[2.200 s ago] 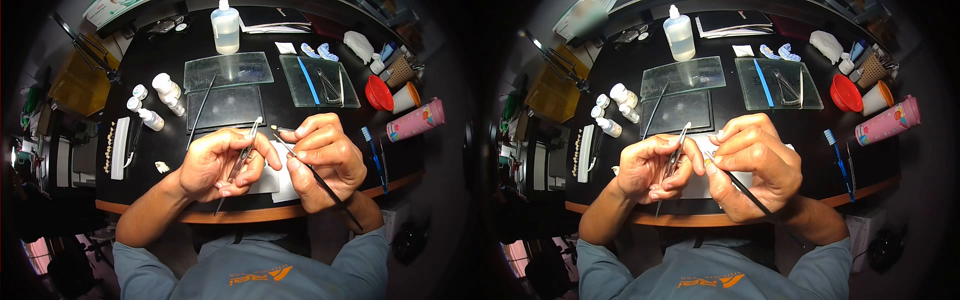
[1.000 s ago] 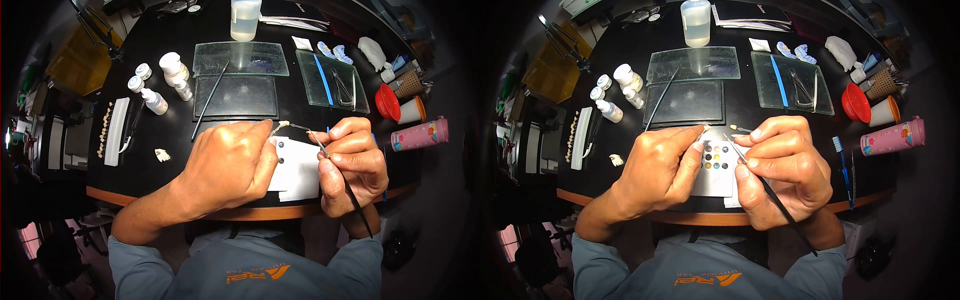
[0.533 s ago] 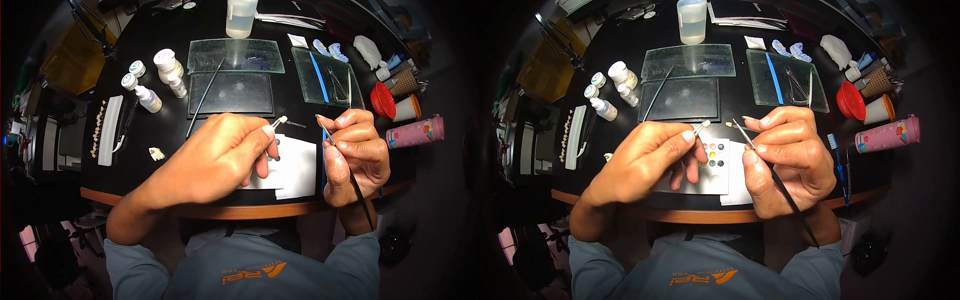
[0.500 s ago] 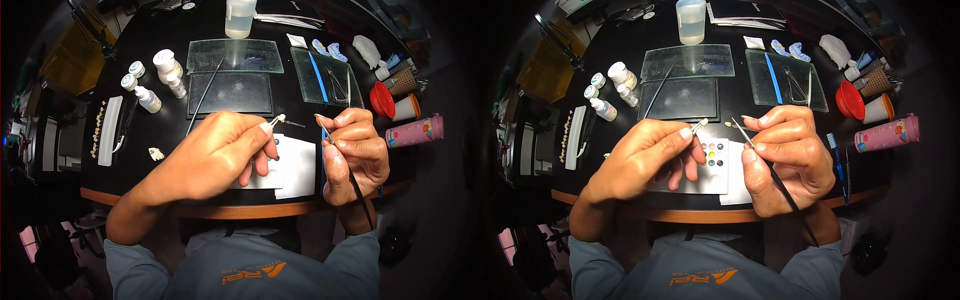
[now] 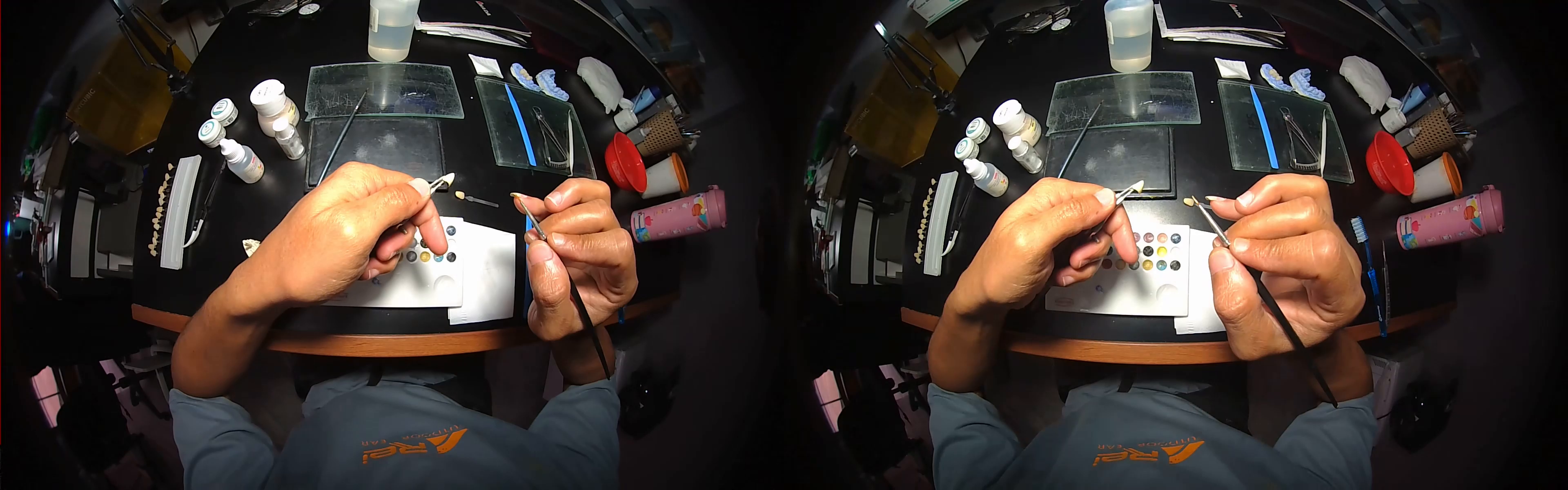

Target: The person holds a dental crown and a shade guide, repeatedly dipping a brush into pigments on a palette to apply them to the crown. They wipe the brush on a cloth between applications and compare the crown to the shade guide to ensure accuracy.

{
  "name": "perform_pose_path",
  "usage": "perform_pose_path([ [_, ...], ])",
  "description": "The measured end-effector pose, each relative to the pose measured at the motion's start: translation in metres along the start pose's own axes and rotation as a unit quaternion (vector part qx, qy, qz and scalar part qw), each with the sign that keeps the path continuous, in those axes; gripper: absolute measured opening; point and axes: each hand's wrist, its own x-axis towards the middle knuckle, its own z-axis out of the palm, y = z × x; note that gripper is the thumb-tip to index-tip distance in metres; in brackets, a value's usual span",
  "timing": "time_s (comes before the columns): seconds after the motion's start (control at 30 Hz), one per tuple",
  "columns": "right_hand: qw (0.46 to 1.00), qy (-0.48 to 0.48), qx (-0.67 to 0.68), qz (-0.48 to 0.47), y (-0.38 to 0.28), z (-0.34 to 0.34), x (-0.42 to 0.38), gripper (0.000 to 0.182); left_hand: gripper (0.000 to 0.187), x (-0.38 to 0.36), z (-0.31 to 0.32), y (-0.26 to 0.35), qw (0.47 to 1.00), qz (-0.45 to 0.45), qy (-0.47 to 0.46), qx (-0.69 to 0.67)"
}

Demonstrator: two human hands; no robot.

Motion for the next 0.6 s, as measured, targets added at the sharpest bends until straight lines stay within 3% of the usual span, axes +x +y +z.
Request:
perform_pose_path([
  [0.6, 1.0, -0.019, -0.011, 0.017, -0.0034, -0.0001, -0.0005, 0.026, 0.054, -0.002, 0.0047, -0.0026, 0.996, 0.01, 0.051, 0.069],
])
